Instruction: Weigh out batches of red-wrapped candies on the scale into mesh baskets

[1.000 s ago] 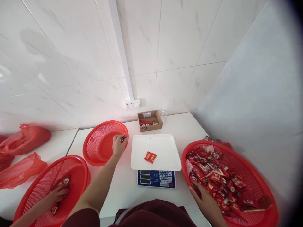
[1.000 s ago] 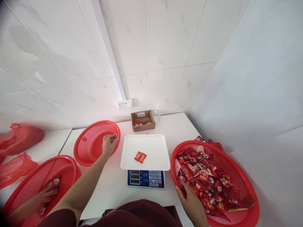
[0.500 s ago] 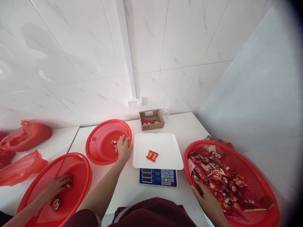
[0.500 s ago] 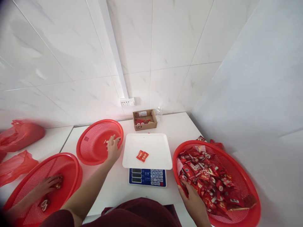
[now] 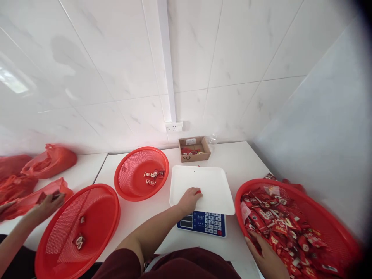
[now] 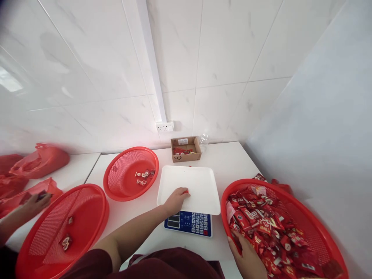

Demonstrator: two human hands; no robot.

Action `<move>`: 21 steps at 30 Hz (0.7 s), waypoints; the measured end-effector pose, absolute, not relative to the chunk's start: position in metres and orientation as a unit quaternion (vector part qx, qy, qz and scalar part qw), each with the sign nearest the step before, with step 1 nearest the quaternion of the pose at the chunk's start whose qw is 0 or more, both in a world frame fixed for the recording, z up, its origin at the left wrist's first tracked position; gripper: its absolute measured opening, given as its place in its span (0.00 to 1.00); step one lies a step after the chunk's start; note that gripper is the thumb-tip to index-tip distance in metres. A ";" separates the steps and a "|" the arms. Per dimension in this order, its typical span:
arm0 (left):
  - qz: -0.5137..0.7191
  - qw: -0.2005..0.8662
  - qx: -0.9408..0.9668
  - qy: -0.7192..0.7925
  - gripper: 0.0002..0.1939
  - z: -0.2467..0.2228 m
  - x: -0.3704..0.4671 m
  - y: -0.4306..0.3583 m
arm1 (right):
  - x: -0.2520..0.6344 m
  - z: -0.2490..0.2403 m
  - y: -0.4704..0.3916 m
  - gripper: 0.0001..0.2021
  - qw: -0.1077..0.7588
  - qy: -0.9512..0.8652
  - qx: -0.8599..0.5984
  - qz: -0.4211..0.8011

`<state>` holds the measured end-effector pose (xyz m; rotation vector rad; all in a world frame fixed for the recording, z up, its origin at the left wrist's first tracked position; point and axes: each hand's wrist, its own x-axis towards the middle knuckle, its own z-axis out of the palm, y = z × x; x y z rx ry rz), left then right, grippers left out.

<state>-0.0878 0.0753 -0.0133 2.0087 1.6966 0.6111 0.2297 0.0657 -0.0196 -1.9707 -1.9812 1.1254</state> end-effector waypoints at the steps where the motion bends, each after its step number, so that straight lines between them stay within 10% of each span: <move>1: 0.225 0.217 0.723 0.616 0.19 -0.013 -0.092 0.075 | 0.230 -0.020 0.066 0.31 0.064 -0.655 -0.652 0.376; 21: 0.311 0.049 0.479 0.820 0.15 0.041 -0.222 0.049 | 0.229 -0.024 0.068 0.31 0.108 -0.661 -0.639 0.378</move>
